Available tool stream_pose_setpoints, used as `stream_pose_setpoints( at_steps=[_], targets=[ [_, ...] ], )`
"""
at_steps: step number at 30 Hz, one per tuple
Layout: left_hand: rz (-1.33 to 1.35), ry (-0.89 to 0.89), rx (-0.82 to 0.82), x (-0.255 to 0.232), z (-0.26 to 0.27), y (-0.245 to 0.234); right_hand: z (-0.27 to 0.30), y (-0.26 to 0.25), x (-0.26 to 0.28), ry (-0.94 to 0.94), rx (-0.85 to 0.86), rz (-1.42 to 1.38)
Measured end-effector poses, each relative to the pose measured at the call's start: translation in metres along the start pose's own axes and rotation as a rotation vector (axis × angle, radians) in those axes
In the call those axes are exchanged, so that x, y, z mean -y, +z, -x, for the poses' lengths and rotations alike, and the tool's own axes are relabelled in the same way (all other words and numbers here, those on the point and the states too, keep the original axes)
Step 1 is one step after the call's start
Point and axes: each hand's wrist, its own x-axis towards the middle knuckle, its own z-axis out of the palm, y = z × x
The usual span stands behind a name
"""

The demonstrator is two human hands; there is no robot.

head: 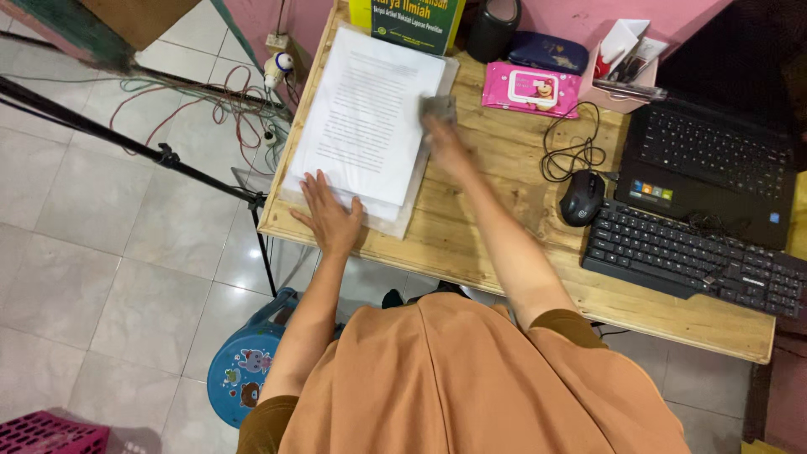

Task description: The person organizes papers into a folder, wipes the desk surface and a book with a cloth, and then cleans the laptop keyboard and screen.

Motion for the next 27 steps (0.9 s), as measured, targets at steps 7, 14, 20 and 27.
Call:
stream_pose_setpoints(
  at_steps=[7, 14, 20, 27],
  targets=[
    [0.032, -0.011, -0.024, -0.002, -0.001, -0.002, 0.106, 0.056, 0.020, -0.248, 0.125, 0.179],
    [-0.003, -0.014, -0.019, -0.002, -0.002, 0.001, 0.025, -0.008, -0.028, -0.063, 0.312, 0.301],
    [0.043, -0.021, -0.003, -0.011, -0.002, -0.008, -0.012, -0.002, -0.037, 0.111, 0.184, 0.228],
    [0.032, -0.037, 0.041, -0.017, -0.003, -0.013, 0.120, 0.004, -0.011, -0.222, 0.438, 0.211]
  ],
)
